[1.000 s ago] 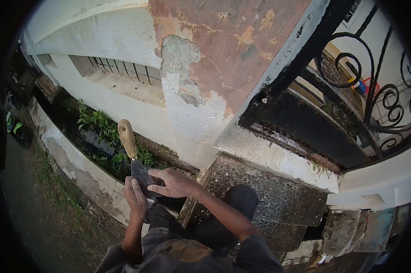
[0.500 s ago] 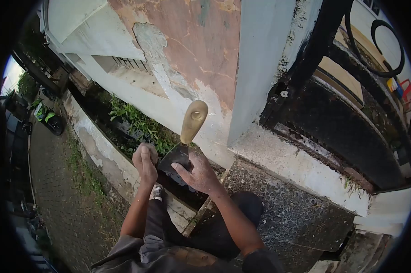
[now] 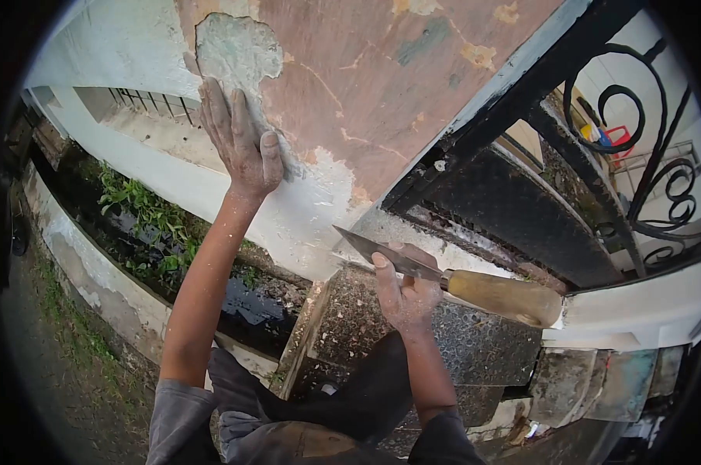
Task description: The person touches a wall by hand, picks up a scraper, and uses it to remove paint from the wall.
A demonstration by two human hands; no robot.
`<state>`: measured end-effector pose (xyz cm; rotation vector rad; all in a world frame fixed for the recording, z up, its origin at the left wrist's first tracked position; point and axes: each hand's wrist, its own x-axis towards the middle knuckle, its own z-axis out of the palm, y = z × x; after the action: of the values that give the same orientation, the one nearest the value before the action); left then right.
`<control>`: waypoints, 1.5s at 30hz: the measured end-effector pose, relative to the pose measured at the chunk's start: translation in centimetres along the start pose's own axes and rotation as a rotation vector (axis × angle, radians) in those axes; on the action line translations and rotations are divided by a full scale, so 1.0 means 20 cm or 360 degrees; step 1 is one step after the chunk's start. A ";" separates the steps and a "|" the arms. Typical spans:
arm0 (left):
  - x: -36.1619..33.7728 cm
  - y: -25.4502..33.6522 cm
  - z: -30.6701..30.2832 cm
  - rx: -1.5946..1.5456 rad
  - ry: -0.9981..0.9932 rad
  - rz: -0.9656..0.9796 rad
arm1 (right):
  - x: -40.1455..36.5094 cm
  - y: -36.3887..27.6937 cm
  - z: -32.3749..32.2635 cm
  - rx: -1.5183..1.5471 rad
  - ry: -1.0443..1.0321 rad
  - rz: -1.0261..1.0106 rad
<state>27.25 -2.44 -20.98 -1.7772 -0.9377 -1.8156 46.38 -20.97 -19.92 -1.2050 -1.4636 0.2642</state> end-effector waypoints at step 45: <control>-0.12 -0.04 -0.04 0.0147 -0.0136 -0.0054 | 0.42 -0.16 0.02 -0.0887 -0.0809 -0.0893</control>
<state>26.45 -2.83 -23.39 -1.8042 -1.0727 -1.6994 46.02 -15.61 -12.64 -1.1339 -2.3593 -0.2635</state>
